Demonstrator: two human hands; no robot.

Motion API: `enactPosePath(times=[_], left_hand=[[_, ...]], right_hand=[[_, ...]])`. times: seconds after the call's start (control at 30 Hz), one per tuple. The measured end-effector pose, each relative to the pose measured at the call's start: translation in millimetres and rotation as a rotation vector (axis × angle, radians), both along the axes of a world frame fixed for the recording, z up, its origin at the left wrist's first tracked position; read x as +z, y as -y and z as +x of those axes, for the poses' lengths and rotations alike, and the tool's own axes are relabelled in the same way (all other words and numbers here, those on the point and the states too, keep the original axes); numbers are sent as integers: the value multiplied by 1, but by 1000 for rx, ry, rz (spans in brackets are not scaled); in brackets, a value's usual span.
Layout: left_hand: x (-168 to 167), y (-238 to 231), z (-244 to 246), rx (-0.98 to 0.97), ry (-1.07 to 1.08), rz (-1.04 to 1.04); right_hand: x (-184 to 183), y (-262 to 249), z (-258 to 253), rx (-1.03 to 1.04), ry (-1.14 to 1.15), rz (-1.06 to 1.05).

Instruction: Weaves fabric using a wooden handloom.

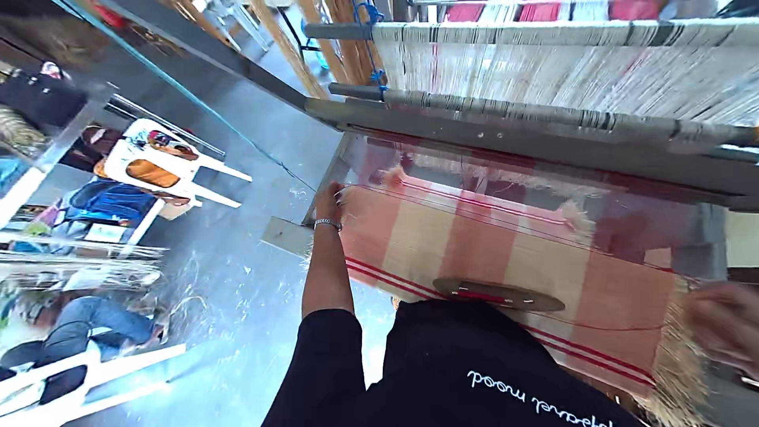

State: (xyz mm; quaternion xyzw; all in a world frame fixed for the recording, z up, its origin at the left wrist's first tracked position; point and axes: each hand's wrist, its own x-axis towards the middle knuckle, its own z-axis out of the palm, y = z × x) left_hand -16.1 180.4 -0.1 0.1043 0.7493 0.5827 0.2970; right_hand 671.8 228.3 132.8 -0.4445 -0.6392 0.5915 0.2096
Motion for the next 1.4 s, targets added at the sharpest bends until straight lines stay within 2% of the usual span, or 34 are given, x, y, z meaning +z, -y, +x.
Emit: enactPosePath(times=[0.07,0.13,0.23,0.3,0.33,0.4,0.47,0.57,0.7,0.77,0.9,1.0,1.17,1.4], left_hand=[[1,2,-3,-40,-40,-25],[0,9,-8,-42,-102,-57],[3,25,-7,-4,-278,-50],[10,36,9,2,-480,-60],[11,42,20,-15,-585,-65],[21,57,49,-78,-725,-63],[25,80,71,-142,-785,-58],[16,124,88,-125,-816,-72],[-8,175,93,22,-791,-69],[-12,185,95,80,-773,-77],[-3,172,103,56,-747,-29],[7,157,108,-13,-739,35],[1,144,113,-74,-699,124],[-21,178,94,-205,-647,110]], right_hand=[[-21,-12,-25,309,473,111],[-21,-29,-49,429,740,208],[15,-71,-91,311,688,514],[31,-107,-132,126,603,655],[29,-127,-154,47,581,719],[1,-167,-192,-39,580,836],[-31,-179,-224,-130,636,876],[-54,-148,-242,-251,726,863],[-74,-53,-225,-197,798,879],[-78,-29,-218,-181,763,899],[-86,-56,-226,-271,795,949],[-82,-68,-225,-244,793,912],[-69,-31,-222,-188,792,777],[-64,-30,-232,-254,834,696]])
